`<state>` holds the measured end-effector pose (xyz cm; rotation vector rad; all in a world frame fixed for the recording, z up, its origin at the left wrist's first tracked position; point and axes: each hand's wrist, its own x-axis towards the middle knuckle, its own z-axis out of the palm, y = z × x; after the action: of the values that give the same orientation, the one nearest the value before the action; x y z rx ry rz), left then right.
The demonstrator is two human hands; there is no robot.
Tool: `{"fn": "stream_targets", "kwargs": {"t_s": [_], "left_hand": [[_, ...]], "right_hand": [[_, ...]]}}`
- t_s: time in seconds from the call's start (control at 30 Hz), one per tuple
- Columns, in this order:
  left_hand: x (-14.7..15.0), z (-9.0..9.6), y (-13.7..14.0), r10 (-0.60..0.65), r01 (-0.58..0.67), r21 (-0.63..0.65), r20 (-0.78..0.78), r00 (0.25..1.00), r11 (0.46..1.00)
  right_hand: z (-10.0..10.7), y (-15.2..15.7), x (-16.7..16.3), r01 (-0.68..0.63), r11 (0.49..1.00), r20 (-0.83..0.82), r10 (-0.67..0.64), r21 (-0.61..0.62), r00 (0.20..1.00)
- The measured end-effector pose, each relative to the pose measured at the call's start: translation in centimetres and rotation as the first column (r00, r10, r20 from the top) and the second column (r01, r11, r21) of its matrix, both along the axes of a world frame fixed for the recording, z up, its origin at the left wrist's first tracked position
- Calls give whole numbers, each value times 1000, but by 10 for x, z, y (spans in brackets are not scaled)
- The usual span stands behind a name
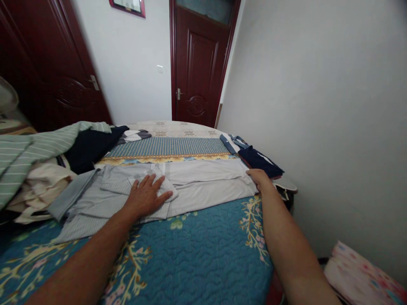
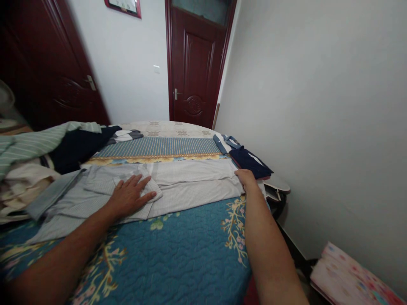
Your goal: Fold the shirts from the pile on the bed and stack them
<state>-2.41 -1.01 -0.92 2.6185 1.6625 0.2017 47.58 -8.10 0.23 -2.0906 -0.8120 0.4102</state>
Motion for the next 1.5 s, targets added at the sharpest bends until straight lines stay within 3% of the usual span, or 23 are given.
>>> {"fn": "stream_targets", "kwargs": {"t_s": [0.13, 0.23, 0.4, 0.67, 0.83, 0.93, 1.07, 1.17, 1.3, 1.5], "left_hand": [[-24, 5, 9, -62, 70, -56, 132, 989, 996], [-41, -1, 9, -73, 62, 66, 172, 982, 996], [-47, -12, 0, -95, 74, 212, 90, 991, 974], [-47, -15, 1, -105, 85, 264, 62, 993, 961], [-46, -14, -2, -81, 66, 247, 50, 995, 967], [-45, -11, -3, -82, 66, 235, 61, 995, 970], [-45, -10, -4, -87, 69, 226, 75, 993, 972], [-45, -11, -5, -83, 59, 219, 104, 991, 974], [-45, -10, -8, -77, 49, 212, 125, 989, 976], [-43, -7, -10, -73, 46, 206, 125, 989, 978]], "right_hand": [[12, 1, -1, -12, 992, -148, -7, -125, 989], [24, 1, -2, -57, 981, -233, 12, -187, 972], [36, -2, -6, -139, 965, -290, 71, -221, 954], [48, 1, -24, -175, 955, -80, 160, -240, 984], [60, 20, -61, -244, 942, 141, 281, -231, 949], [57, 31, -107, -295, 922, 297, 364, -253, 883], [34, 38, -183, -390, 839, 518, 542, -379, 662], [15, 37, -222, -381, 836, 547, 547, -394, 634], [7, 38, -230, -372, 862, 558, 507, -345, 657], [31, 46, -222, -473, 846, 539, 524, -244, 659]]}}
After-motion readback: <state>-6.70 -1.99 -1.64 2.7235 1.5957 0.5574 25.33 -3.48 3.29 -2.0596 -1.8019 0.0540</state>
